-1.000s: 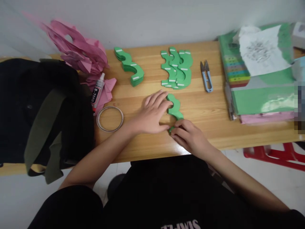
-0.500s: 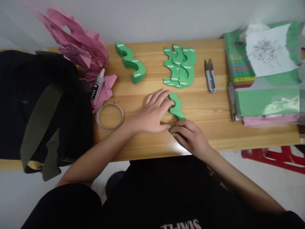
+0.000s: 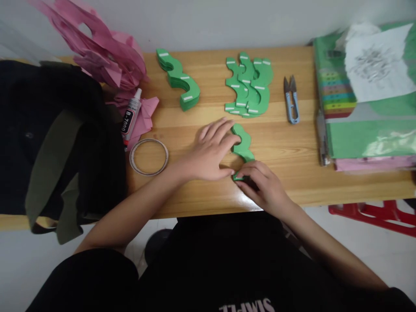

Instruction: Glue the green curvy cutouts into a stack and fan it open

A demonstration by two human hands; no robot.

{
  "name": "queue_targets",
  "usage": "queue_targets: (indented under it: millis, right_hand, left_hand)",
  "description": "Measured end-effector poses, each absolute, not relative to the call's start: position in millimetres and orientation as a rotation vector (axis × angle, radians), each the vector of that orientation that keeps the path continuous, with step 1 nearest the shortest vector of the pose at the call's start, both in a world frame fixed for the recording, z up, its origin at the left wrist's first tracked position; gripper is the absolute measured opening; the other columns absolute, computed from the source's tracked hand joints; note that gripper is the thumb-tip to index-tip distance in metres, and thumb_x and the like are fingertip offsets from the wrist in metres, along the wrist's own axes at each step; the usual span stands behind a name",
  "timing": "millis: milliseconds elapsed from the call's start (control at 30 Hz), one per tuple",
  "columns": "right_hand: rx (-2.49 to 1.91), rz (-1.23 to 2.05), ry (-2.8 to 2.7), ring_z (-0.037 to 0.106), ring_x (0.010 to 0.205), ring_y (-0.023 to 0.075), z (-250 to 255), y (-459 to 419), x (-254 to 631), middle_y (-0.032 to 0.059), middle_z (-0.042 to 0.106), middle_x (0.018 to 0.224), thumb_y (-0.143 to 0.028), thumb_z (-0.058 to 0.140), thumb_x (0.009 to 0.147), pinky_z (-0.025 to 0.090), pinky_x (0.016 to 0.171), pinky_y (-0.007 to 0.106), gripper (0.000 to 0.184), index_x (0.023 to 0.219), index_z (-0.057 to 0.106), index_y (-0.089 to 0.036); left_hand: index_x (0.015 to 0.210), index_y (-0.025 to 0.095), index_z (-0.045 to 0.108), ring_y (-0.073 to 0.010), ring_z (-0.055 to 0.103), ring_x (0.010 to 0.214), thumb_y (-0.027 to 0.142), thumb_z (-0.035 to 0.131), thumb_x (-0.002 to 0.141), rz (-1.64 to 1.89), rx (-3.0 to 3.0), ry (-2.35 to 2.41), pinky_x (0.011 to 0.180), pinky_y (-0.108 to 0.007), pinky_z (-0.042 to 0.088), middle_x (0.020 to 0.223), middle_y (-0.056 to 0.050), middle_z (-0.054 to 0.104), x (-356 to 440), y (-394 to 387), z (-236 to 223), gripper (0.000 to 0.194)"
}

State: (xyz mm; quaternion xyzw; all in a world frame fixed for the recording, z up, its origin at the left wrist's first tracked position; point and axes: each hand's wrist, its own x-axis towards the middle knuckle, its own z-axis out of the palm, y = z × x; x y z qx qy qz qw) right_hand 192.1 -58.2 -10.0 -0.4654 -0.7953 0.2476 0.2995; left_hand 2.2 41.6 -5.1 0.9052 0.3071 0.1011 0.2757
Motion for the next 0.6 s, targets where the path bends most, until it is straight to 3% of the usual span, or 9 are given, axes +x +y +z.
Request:
queue_targets:
  millis: [367,600]
  right_hand:
    - [-1.248,0.649,-2.088,0.060,0.081,0.0170,-9,-57,193,0.0047,0.060,0.088,-0.019,0.054,0.089,0.053,0.070,0.032,0.006,0.093,0.058,-0.022]
    - [-1.309,0.910,-1.776,0.064,0.075,0.0154,7,-58,209,0.0043,0.066,0.083,-0.025,0.062,0.086,0.055,0.064,0.029,0.006,0.081,0.062,-0.021]
  left_hand:
    - [0.122,0.019,0.047,-0.0355,0.017,0.144,0.034,0.077,0.067,0.284,2.422,0.824,0.114,-0.053,0.016,0.154,-0.018,0.025,2,42,-4,0.064]
    - [0.122,0.018,0.049,-0.0356,0.017,0.145,0.039,0.077,0.068,0.283,2.411,0.847,0.114,-0.055,0.017,0.153,-0.019,0.027,2,41,-5,0.065]
